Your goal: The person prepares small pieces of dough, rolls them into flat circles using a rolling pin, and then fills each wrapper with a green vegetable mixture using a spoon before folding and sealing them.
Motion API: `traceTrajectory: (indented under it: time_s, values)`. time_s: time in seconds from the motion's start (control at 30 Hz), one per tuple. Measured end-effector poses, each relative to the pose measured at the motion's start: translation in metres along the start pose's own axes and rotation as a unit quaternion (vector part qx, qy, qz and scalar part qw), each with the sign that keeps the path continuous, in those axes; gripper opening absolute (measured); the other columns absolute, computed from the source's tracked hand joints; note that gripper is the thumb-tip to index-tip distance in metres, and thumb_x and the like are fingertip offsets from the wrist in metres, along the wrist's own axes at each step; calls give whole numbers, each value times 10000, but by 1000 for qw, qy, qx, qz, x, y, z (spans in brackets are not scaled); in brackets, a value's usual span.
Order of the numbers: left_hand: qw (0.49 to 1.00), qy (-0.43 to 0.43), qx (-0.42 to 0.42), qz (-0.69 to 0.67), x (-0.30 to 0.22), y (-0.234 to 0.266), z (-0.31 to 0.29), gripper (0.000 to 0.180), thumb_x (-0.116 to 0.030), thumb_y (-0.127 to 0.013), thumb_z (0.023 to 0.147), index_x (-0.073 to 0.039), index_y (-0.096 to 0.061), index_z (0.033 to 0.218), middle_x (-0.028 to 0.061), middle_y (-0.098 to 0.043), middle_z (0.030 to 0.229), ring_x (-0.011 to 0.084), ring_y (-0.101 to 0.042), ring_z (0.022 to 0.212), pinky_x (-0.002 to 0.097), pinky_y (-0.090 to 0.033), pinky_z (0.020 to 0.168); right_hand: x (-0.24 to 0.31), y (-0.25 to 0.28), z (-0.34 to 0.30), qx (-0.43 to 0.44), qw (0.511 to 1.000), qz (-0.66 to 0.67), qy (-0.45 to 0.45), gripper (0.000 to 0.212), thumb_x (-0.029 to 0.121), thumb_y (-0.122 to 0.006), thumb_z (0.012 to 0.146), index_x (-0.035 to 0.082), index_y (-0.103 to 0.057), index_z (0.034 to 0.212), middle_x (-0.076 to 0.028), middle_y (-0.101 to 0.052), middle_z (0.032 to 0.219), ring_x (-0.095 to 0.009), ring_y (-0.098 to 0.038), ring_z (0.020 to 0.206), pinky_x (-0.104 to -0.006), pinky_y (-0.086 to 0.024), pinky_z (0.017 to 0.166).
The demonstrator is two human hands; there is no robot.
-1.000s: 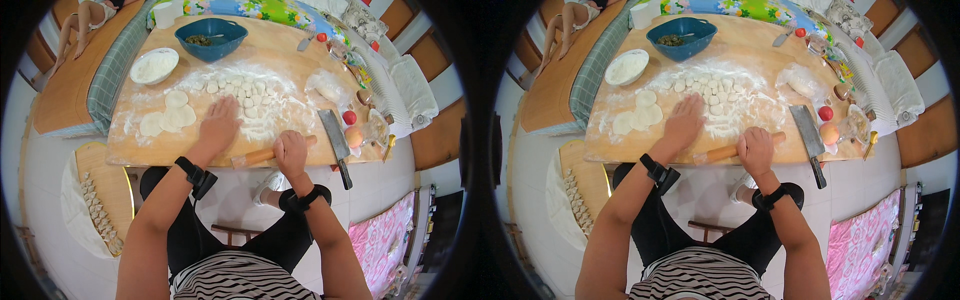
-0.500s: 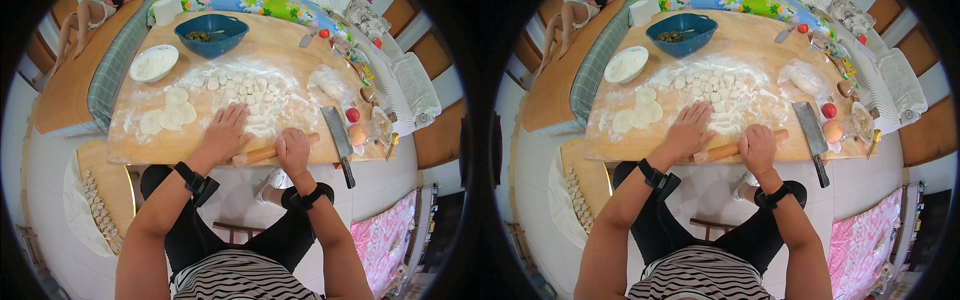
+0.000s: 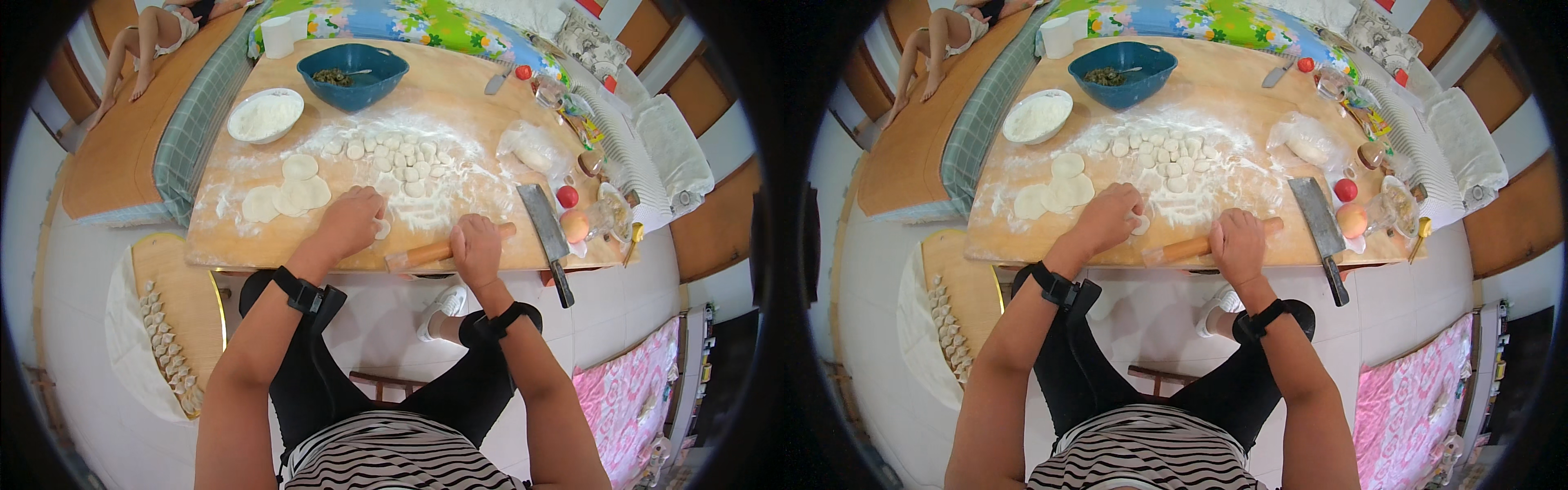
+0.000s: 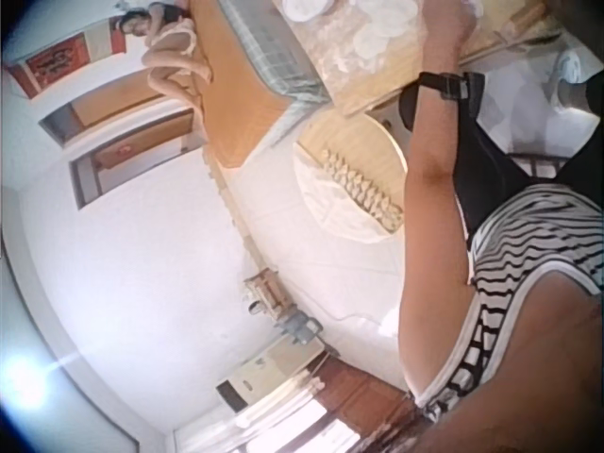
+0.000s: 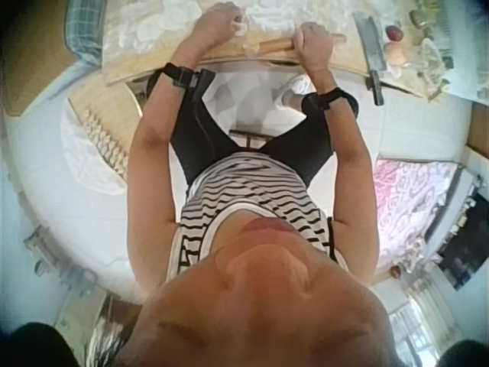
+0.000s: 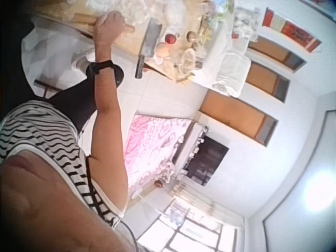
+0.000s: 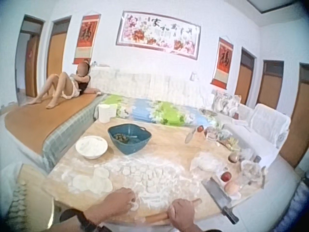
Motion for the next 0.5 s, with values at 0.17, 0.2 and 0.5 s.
traceTrajectory:
  time_s: [0.17,0.2,0.5]
  values:
    - [984,36,-20,-174,-4,-21,12,164,-73,-608,753,-41,-597,913,143,-648,905,320,-614,874,390,-490,761,6,-4,0,51,998,27,-1,155,156,-538,826,58,-602,929,-108,-603,1029,-310,-548,937,-428,-420,821]
    - [980,38,-6,-197,-6,-26,16,203,-92,-633,752,-33,-619,945,150,-654,885,314,-626,843,386,-496,750,10,-5,2,52,998,18,6,191,152,-537,822,61,-595,980,-116,-594,1076,-315,-544,971,-428,-420,842]
    - [995,54,48,-72,-15,-35,35,142,-160,-622,720,-51,-691,780,162,-680,794,333,-654,782,423,-513,710,7,-41,43,92,990,-110,4,436,187,-523,868,77,-502,1290,-153,-498,1335,-341,-426,1277,-459,-345,1012]
Point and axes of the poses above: each hand's wrist, its own z-axis towards the middle knuckle, its own y-axis out of the back of the hand, x = y × z, the point moved 7 cm from there along z, towards the middle knuckle
